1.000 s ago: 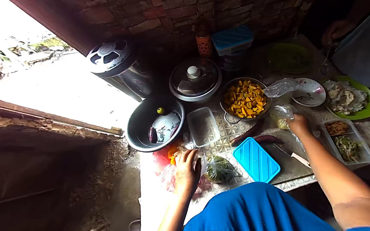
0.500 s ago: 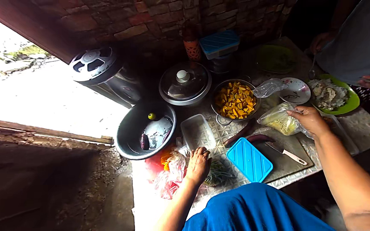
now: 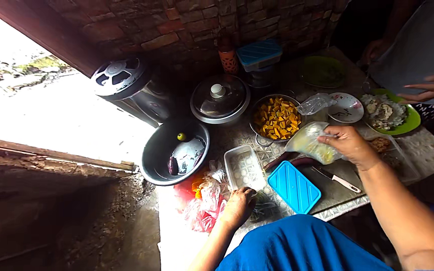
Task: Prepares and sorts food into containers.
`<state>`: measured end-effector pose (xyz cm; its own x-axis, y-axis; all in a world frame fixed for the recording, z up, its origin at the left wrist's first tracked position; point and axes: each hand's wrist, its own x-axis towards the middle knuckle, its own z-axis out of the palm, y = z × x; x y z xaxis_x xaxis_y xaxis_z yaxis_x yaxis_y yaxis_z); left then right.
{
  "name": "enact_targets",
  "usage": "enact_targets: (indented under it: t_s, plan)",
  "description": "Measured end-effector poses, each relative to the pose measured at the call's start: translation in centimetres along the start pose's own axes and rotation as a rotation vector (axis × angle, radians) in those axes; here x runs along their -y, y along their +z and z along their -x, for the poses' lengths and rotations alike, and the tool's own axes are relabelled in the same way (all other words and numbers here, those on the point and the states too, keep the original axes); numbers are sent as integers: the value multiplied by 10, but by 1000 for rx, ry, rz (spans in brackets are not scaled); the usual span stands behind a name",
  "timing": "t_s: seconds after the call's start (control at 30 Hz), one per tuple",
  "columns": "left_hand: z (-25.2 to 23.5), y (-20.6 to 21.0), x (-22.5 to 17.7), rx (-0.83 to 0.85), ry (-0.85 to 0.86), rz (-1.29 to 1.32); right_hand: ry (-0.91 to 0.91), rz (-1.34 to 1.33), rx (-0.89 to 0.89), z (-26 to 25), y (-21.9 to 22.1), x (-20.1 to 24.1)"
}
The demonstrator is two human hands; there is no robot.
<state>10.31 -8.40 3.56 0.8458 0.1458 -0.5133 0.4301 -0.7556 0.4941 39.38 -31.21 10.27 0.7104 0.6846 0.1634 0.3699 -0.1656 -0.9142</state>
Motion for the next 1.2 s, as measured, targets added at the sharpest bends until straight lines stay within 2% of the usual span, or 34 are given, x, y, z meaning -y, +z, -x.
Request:
enact_targets:
  t_s: [0.23,0.4,0.53,0.67,0.77,1.03,1.1,1.2]
  plan:
    - [5,-1,-9,77,-35,-5,36,7,133,-1,87,14]
    - [13,12,-5,27,-42,53,39,-36,121,0,122,21]
    - [15,17,0,11,-45,67,54,61,205,-11,145,25]
    - [16,19,-3,30,-49,86,134,127,161,-22,168,15]
    - [15,21,-1,22,-24,92,176,142,162,-27,177,2]
    - [16,17,3,59,-57,175,286,230,341,-29,174,-7]
    - [14,13,3,-3,-58,231,287,236,355,-29,170,-3]
    - [5,-1,-2,-189,-52,237,299,217,399,-28,165,7]
